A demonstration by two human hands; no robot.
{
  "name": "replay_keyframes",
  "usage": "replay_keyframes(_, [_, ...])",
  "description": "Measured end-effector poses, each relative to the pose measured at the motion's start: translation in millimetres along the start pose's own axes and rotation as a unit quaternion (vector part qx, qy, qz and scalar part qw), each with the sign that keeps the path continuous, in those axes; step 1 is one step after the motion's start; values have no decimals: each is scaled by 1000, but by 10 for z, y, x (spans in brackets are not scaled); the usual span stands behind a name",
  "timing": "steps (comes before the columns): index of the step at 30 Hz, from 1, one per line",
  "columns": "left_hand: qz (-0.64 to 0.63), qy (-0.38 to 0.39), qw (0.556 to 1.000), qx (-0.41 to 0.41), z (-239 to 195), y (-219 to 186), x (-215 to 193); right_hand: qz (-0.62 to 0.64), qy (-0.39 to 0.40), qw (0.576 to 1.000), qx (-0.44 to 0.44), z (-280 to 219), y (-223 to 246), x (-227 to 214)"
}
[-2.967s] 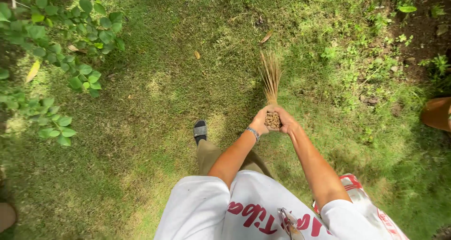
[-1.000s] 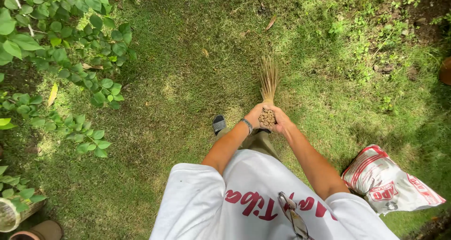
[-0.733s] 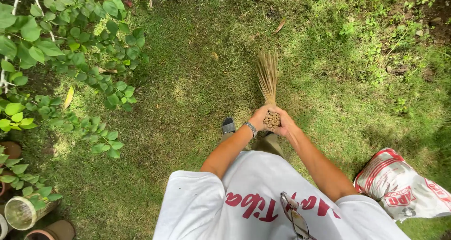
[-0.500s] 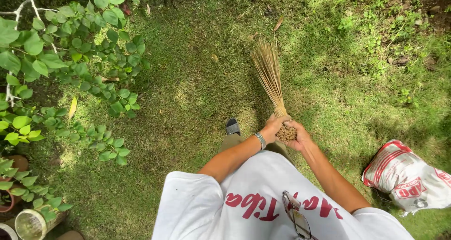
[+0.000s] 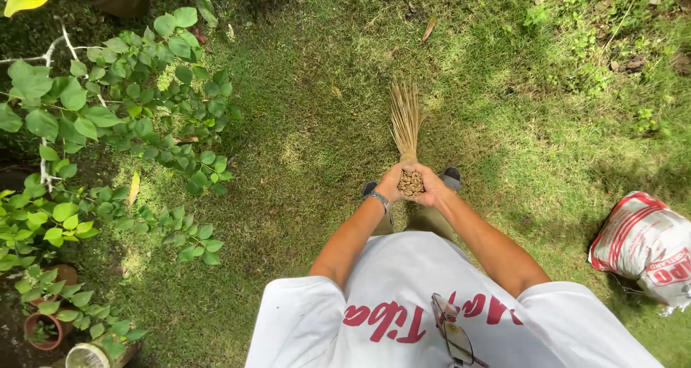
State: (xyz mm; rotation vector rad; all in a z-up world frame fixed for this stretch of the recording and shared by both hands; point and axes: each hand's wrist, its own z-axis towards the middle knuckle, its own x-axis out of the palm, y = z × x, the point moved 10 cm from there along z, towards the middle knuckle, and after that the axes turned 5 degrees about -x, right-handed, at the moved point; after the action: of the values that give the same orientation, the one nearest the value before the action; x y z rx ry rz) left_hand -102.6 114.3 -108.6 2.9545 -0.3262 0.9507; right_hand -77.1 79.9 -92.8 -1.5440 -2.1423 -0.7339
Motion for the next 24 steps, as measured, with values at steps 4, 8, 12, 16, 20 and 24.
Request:
replay_keyframes(4, [9,-22,999,30,-109,186,-6,23,10,1000,-16,-391,-63,70])
replay_keyframes(8, [27,-26,992,118,-432,296,385,4,-8,999,-53,-853,36,-27])
replay_keyframes(12, [35,-10,992,121,-403,263,611,-5,-41,995,-91,-1042,241,0])
replay_keyframes(16, [55,13,996,70,195,14,494,-9,-41,992,-121,-668,506,-40])
replay_keyframes(20, [67,29,997,-8,619,-204,295,4,-50,993,-106,-172,625,-9])
replay_keyframes(24, [26,55,998,-5,525,-372,183,-25,-41,998,-41,101,560,123])
